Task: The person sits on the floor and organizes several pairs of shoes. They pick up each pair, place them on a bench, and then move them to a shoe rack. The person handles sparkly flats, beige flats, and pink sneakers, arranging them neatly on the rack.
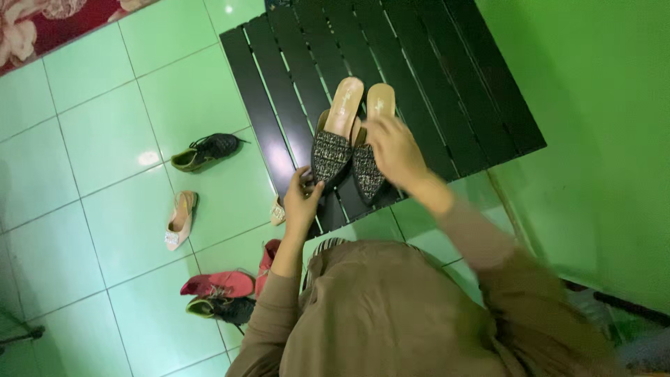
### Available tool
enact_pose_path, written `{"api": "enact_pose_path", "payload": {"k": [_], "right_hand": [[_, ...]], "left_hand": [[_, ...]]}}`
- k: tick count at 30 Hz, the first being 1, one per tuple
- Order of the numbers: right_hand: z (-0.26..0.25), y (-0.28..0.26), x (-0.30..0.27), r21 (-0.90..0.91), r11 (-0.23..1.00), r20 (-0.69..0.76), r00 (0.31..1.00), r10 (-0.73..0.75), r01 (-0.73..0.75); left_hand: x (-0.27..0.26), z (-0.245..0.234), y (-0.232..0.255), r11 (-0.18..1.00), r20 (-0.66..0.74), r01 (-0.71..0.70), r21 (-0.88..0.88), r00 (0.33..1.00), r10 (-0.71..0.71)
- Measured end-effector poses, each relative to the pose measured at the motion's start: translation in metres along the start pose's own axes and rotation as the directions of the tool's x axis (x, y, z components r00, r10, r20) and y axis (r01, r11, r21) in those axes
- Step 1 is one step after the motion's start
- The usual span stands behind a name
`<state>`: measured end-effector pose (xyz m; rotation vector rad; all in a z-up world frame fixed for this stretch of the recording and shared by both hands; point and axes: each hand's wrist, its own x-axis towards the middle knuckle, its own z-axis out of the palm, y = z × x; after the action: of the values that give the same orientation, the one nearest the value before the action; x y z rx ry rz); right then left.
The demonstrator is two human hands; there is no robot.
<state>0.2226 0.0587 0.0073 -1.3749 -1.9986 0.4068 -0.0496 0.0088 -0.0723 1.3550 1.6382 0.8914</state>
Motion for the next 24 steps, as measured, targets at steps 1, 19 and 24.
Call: {"api": "enact_pose_path", "payload": {"k": [1, 19, 24], "right_hand": [[0.003, -0.003, -0.020, -0.062, 0.995, -0.116, 0.991, 0.071, -0.079], [0.084, 0.041, -0.104, 0.760, 0.114, 0.335, 0.537, 0.774, -0.640], [0.077, 0.044, -0.092, 0.887, 0.032, 0.296, 0.620, 0.727, -0.461]], "left_hand": [[0.002, 0.003, -0.007, 0.995, 0.019, 0.023, -0.100, 1.000, -0.021], [0.031, 0.018, -0.024, 0.883, 0.328, 0.281, -0.376, 0.932, -0.157], [0.032, 0.031, -0.011, 0.793, 0.300, 0.312, -0.523, 0.938, -0.171]]}}
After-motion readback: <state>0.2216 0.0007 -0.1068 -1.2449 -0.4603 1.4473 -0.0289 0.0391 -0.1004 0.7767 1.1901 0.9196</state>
